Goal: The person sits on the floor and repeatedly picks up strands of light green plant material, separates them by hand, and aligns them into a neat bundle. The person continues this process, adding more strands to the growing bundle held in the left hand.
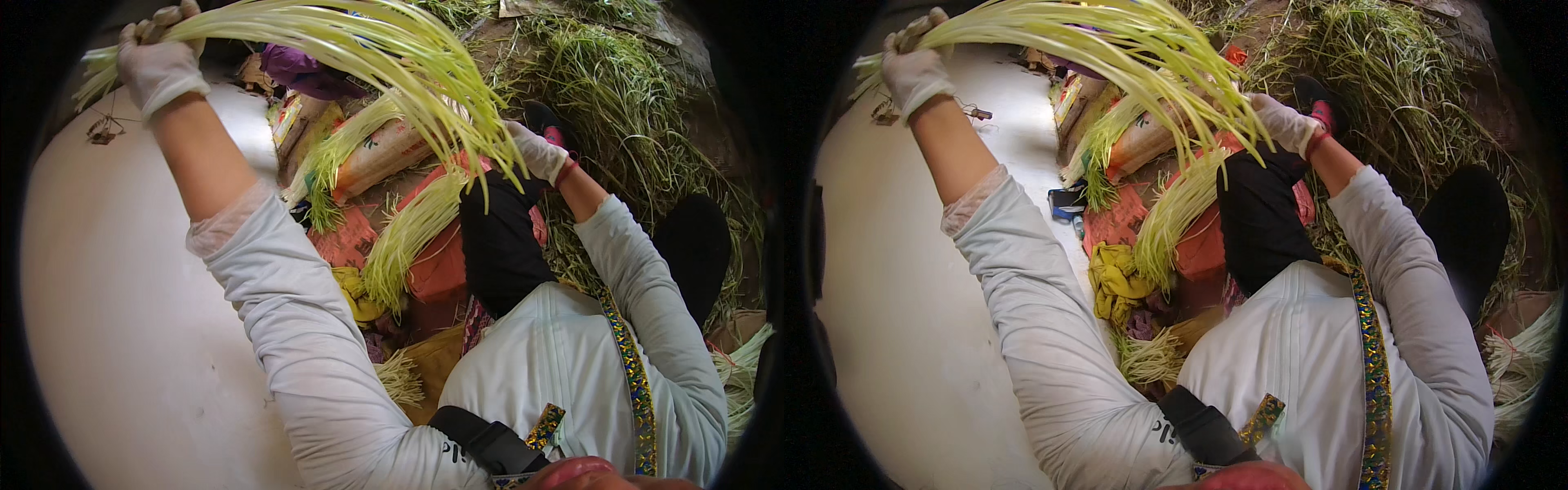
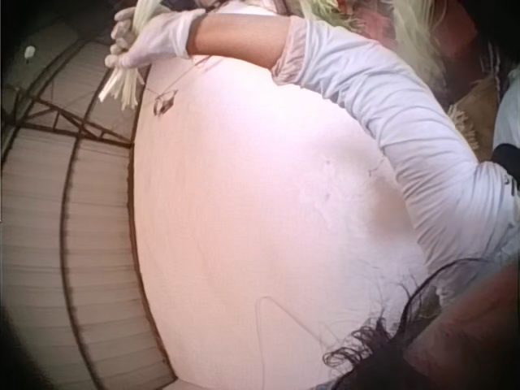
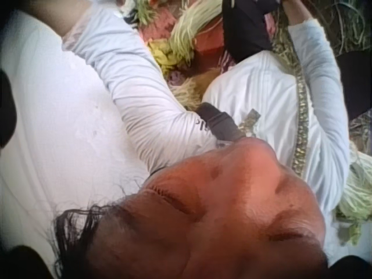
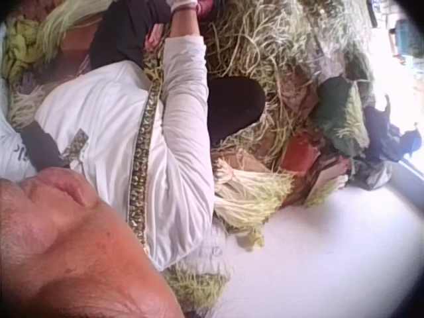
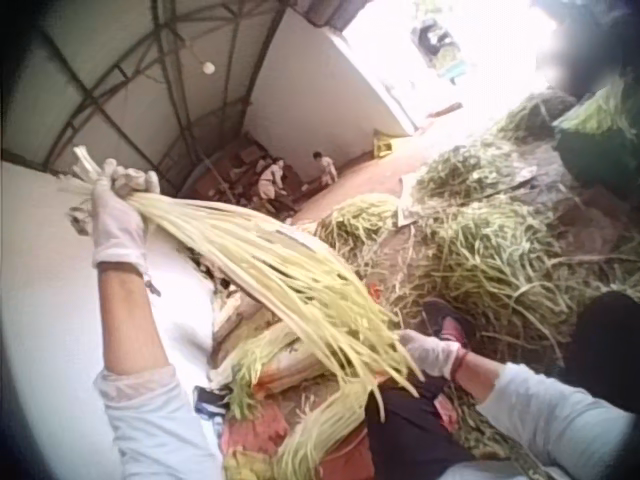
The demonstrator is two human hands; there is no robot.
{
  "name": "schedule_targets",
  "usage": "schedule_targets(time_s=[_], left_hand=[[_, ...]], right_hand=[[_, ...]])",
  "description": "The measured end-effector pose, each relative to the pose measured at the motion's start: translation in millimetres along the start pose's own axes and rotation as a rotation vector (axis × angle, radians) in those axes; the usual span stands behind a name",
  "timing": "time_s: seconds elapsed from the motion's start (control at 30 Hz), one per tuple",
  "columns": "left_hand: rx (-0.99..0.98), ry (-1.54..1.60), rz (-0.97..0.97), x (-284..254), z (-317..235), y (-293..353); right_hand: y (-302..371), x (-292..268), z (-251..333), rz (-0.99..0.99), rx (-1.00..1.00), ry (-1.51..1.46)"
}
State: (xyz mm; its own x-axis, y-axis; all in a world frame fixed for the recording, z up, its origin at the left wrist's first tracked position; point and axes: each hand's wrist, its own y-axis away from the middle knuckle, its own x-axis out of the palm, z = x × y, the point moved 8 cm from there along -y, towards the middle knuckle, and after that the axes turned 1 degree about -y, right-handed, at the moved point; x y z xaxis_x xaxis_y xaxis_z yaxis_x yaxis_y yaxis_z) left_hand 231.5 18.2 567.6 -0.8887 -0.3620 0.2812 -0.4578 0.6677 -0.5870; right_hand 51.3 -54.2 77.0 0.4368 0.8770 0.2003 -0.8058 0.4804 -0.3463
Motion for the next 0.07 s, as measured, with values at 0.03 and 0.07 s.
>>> schedule_targets(time_s=[0.03,0.07], left_hand=[[-0.039,0.004,0.038,2.9,-3.2,-7.5],[-0.031,0.003,0.038,-0.3,-8.2,-11.4]], right_hand=[[8.6,-3.6,-5.9,-0.006,0.062,-0.189],[16.8,-6.6,-9.4,-0.003,0.083,-0.376]])
